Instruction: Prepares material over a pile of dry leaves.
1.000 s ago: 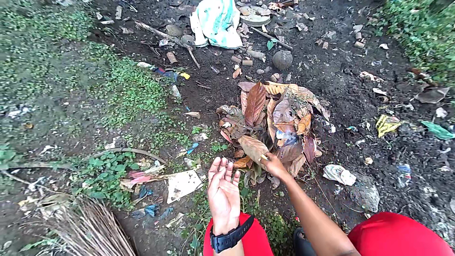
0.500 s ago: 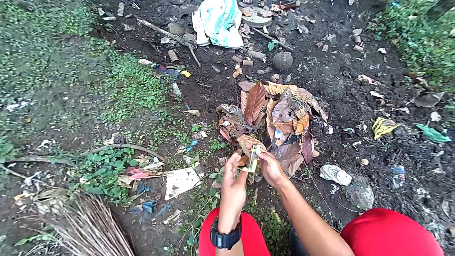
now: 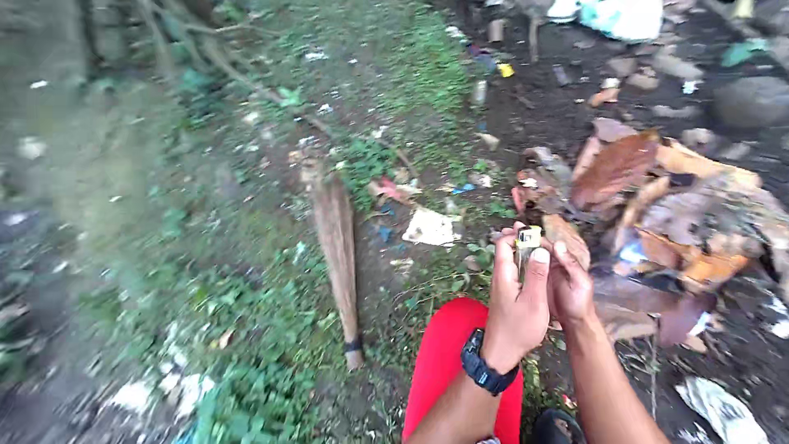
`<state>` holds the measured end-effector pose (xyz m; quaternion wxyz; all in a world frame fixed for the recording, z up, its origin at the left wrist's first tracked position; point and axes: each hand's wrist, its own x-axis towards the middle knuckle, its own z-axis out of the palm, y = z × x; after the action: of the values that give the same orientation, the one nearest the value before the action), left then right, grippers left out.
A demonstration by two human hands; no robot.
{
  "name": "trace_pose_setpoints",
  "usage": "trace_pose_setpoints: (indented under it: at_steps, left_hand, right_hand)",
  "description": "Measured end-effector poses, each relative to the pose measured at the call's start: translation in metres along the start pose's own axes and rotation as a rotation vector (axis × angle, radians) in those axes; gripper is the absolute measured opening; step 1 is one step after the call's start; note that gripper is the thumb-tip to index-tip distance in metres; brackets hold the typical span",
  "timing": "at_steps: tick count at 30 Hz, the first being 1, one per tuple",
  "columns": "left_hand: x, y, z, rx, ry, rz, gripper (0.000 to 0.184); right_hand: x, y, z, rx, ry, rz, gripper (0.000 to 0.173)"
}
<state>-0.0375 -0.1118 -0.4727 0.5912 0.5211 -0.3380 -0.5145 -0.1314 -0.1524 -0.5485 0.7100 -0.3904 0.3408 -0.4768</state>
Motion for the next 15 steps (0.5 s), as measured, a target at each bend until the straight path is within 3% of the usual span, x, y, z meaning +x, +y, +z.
trace_pose_setpoints:
  at_steps: [3,5,9,12,15]
  left_hand:
    - [-0.020,0.030,-0.044,-0.278,0.054,0.026,0.015]
    - [-0.042,0.045,-0.079,-0.425,0.117,0.102,0.003]
    - [-0.093,0.062,-0.147,-0.600,0.437,0.317,0.033]
    - [-0.148,0.069,-0.191,-0.695,0.723,0.338,0.061]
    - [-0.208,0.076,-0.215,-0.701,0.754,0.294,0.056]
  right_hand:
    - [0.016,0.038,0.052,-0.156,-0.046,0.291,0.035]
    - [0.019,0.099,0.076,-0.323,-0.202,0.387,0.033]
    - [-0.006,0.193,0.141,-0.671,-0.538,0.750,0.032]
    - [-0.042,0.273,0.189,-0.832,-0.756,0.945,0.045]
    - [-0.063,0.314,0.240,-0.996,-0.831,1.027,0.059]
